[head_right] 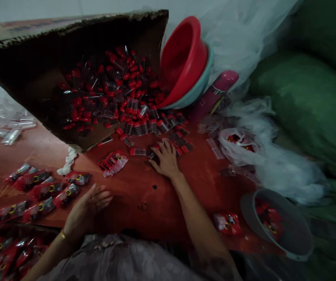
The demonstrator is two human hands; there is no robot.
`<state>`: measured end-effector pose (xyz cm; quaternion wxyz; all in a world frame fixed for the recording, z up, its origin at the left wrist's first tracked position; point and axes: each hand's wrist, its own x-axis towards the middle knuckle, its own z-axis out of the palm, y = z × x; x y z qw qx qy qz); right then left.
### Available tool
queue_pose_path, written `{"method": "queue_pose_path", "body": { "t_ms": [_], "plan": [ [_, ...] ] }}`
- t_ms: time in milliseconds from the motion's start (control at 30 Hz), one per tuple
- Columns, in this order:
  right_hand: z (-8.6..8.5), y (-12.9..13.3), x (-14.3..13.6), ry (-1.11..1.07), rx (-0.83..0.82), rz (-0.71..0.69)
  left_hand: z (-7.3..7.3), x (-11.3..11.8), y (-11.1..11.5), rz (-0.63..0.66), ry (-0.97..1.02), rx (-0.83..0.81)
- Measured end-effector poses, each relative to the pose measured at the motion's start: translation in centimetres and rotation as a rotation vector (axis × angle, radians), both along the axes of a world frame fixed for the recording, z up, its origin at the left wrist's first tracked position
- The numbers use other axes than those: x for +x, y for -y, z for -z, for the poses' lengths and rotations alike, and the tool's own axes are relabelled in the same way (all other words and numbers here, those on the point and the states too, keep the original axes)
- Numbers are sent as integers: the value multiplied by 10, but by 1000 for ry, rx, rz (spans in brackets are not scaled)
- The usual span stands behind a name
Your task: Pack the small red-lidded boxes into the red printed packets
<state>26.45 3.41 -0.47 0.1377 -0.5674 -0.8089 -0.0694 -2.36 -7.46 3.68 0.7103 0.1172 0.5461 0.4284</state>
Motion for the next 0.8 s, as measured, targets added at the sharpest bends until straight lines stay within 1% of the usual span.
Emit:
{"method": "queue_pose_path", "body": {
  "t_ms": [33,100,133,167,200,233,300,367,433,533,600,700,800],
  "plan": [
    [0,8,0,3,-11,-39,-1,5,-7,69,-157,143],
    [2,20,1,-5,-10,-76,-1,15,-29,197,-584,514],
    [2,24,0,-17,0,-77,0,19,-44,263,-812,658],
    [2,27,-1,-31,15,-71,2,22,-59,310,-1017,754],
    [3,30,-2,-48,30,-58,5,25,-73,355,-1195,799],
    [3,33,-3,-64,45,-45,9,27,-86,415,-1330,810],
    [3,40,-6,-94,62,-25,18,28,-103,536,-1494,803],
    [2,47,-10,-124,72,-19,26,28,-106,618,-1569,810],
    [1,56,-17,-163,89,-23,29,26,-101,638,-1606,851],
    [-4,66,-32,-242,117,-26,29,25,-91,627,-1617,891],
    [-9,72,-46,-291,119,-45,28,25,-89,644,-1608,887],
    [-16,77,-64,-344,116,-93,28,24,-92,646,-1606,857],
    [-17,81,-75,-400,111,-111,29,24,-99,651,-1621,816]
  ]
}}
